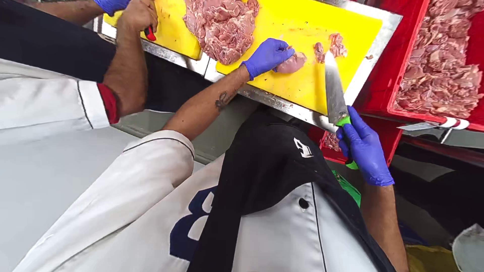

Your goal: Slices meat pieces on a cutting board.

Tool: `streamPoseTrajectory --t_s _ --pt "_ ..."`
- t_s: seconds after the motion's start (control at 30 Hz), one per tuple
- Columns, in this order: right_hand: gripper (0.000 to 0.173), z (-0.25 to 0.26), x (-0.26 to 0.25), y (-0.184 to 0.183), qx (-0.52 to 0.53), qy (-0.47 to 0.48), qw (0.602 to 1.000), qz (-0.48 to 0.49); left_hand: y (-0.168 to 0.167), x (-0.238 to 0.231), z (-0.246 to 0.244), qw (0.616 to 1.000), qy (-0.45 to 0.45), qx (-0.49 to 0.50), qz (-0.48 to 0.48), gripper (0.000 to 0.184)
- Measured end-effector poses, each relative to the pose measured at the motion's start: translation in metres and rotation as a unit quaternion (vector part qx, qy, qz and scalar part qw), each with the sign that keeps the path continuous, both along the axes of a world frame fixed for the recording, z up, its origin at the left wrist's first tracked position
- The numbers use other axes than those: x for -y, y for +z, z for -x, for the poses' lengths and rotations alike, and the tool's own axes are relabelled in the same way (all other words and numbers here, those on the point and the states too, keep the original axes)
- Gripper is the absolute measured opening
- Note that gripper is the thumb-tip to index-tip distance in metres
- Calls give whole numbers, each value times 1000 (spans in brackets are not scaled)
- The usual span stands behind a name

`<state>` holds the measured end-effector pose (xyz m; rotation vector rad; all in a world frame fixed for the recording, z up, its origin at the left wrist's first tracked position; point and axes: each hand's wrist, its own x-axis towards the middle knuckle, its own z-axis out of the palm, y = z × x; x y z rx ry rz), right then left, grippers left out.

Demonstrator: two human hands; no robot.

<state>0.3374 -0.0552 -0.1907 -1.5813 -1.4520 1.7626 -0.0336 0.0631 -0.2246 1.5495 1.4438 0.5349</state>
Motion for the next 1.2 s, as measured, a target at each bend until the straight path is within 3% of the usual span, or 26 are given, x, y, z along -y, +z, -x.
streamPoseTrajectory --t_s 0.07,0.13,0.27,0.43,0.53,0.63,0.73,0.87,0.93,1.03,1.13,1.2 --pt "52 29 -5 8 17 -3 997 -79 -5 12 -13 995 83 19 56 34" --pt "54 57 -12 -1 40 41 993 -99 -17 21 -18 989 98 -106 35 33" --pt "51 76 -15 -51 -14 78 997 7 -23 34 -6 964 105 -245 18 38" --pt "51 75 -10 -50 -6 25 999 35 -26 42 16 966 125 -224 30 36" --pt "52 77 -11 -38 50 28 998 -14 -33 38 22 978 89 -152 -112 35" --pt "53 82 -7 -22 115 91 985 -91 -44 31 27 969 -35 -111 -216 30" --pt "51 90 -4 -27 84 135 986 -49 -51 34 26 958 -52 -150 -239 18" --pt "51 89 -6 -43 62 84 994 -37 -46 31 27 966 -17 -164 -200 20" --pt "52 90 0 -37 150 111 975 -118 -42 33 24 971 -11 -161 -175 20" --pt "52 95 -1 -7 289 205 901 -250 -44 27 21 966 -32 -135 -220 19" --pt "52 99 5 14 347 274 856 -269 -47 28 18 960 -65 -152 -225 21" --pt "52 100 2 12 349 283 854 -262 -48 26 19 958 -65 -153 -232 20"
